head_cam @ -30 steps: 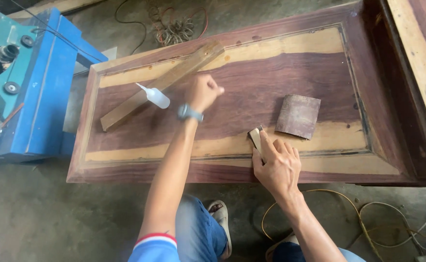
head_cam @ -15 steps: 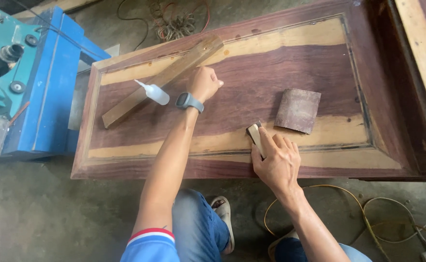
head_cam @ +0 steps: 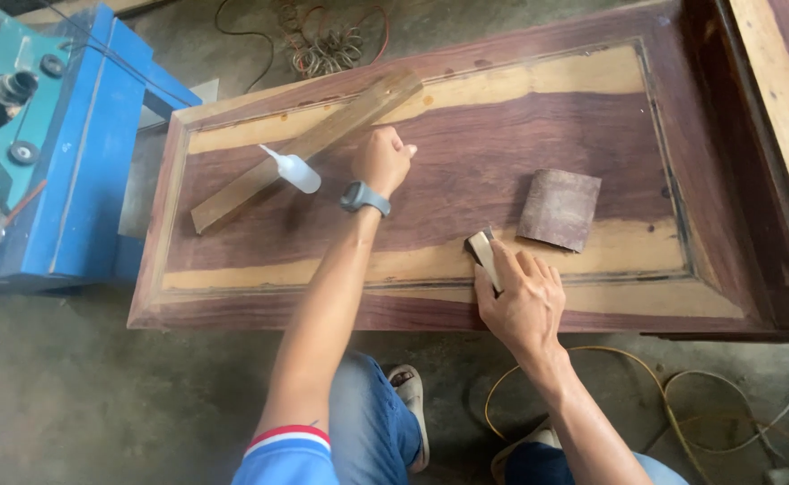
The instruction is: Sanding a wooden block, blowing away sawdust with a power blower, and applying glue to wood surfaces on a table.
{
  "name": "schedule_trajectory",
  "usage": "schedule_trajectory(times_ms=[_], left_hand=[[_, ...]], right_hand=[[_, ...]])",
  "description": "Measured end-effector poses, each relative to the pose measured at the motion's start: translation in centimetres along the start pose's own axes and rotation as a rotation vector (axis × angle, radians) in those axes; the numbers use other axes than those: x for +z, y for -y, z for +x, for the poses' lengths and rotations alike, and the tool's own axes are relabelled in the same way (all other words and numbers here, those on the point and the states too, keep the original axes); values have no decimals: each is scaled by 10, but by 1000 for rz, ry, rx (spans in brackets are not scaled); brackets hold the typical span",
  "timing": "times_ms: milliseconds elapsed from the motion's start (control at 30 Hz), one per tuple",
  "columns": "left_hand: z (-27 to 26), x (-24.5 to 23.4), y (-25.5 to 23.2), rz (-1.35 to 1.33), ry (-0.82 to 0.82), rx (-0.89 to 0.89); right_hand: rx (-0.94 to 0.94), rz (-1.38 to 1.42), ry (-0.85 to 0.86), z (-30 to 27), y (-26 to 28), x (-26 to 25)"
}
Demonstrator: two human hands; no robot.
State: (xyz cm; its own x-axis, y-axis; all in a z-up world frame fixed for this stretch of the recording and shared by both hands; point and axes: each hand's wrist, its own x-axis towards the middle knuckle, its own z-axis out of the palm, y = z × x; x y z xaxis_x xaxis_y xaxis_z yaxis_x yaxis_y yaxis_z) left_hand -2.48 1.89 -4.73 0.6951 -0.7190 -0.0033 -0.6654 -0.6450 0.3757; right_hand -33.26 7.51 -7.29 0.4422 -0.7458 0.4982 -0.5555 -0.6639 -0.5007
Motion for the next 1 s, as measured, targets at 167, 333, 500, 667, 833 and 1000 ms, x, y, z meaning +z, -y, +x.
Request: schedule_trajectory(times_ms=[167, 333, 500, 667, 833, 1000], left_hand=[[-29, -25, -4, -183, 1, 34], [-27, -26, 10, -113, -101, 13], [-11, -19, 17, -55, -47, -1], [-20, -48, 8, -111, 61, 2], [1, -31, 20, -132, 32, -36], [-17, -67, 1, -161, 158, -71]], right_hand=[[-17, -35, -12, 2, 1, 0], [-39, -92, -35, 1, 11, 1], [-17, -111, -18, 3, 15, 5], [15, -99, -2, 3, 15, 6], [17, -89, 4, 2, 12, 9], [17, -88, 16, 0, 7, 10]])
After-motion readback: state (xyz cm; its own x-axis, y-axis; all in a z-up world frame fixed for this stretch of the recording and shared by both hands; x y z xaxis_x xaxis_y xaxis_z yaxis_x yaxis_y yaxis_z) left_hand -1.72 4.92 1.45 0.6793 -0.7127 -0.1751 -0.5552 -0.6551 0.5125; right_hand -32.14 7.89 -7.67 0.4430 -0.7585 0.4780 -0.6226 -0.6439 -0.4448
